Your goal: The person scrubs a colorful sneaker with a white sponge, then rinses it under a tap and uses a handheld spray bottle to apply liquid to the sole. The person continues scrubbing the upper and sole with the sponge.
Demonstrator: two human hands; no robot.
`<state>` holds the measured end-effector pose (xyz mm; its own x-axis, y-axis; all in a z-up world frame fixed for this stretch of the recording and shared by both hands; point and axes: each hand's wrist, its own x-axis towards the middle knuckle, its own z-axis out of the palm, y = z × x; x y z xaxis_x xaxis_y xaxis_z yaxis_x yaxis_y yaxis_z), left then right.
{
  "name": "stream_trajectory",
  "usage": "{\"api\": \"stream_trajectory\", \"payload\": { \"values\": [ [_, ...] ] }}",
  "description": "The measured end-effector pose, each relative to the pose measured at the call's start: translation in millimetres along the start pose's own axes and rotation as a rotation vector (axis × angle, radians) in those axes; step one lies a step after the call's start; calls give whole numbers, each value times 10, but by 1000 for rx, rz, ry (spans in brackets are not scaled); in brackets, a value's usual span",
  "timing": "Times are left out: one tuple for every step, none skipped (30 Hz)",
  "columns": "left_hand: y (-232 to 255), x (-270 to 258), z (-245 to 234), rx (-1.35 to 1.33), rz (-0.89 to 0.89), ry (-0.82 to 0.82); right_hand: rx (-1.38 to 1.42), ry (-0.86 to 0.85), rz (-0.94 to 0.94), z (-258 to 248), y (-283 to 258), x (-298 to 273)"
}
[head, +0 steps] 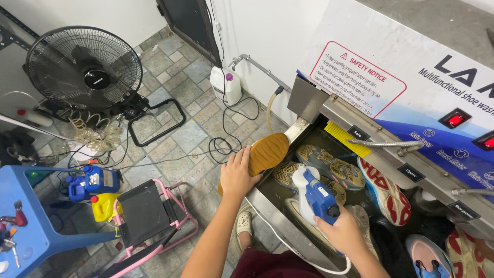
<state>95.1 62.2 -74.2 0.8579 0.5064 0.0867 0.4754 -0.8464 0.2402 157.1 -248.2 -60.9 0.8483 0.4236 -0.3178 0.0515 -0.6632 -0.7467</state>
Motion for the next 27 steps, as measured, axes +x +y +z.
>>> {"api": "stream_trajectory", "payload": {
  "values": [
    [-12,13,10,4,-2,22,-5,-39,80,4,-34,28],
    [-26,21,24,-15,-3,26,-10,-76,160,3,-64,44],
    [-44,30,40,-35,-4,29,-28,-44,117,4,-91,51],
    [-57,36,58,-54,-6,32,-47,-13,74,5,-118,60],
    [-66,48,74,-67,-7,47,-66,18,31,2,-144,69],
    [-77,40,86,-78,-8,57,-51,5,51,1,-166,63],
    [-81,31,97,-90,-9,68,-35,-8,71,-4,-191,70],
    [-84,28,103,-84,-10,64,-19,-21,90,-4,-218,80],
    [-82,24,105,-77,-11,61,-5,-25,98,-1,-242,70],
    [-79,35,101,-71,-10,60,8,-27,105,1,-268,62],
    [-78,43,94,-68,-7,59,21,-29,111,0,-288,56],
    [-74,36,89,-67,-5,55,37,-23,109,8,-301,52],
    [-69,29,86,-65,-3,51,53,-18,106,25,-312,59],
    [-65,28,84,-69,-6,47,71,-11,104,39,-315,58],
    [-60,27,85,-72,-9,43,73,-6,99,44,-312,59],
    [-61,21,87,-74,-13,38,76,-4,94,57,-311,69],
    [-63,13,90,-80,-13,40,78,-1,88,69,-307,68],
    [-66,18,95,-86,-13,45,57,-1,90,73,-305,70],
    [-69,21,100,-93,-12,49,37,-1,91,72,-302,75],
    [-72,20,106,-97,-10,51,15,-2,91,69,-300,82],
    [-73,18,113,-101,-8,53,18,-2,95,67,-298,83],
    [-73,16,120,-106,-7,56,21,-2,99,64,-298,80],
    [-73,12,125,-104,-3,63,24,-2,103,66,-301,80],
    [-68,9,132,-102,2,69,17,1,105,69,-306,82],
    [-63,11,137,-101,6,76,11,4,106,73,-313,86],
    [-59,12,140,-91,5,76,3,6,107,77,-321,89],
    [-55,13,143,-81,3,77,-5,18,92,83,-332,93]
  ]
}}
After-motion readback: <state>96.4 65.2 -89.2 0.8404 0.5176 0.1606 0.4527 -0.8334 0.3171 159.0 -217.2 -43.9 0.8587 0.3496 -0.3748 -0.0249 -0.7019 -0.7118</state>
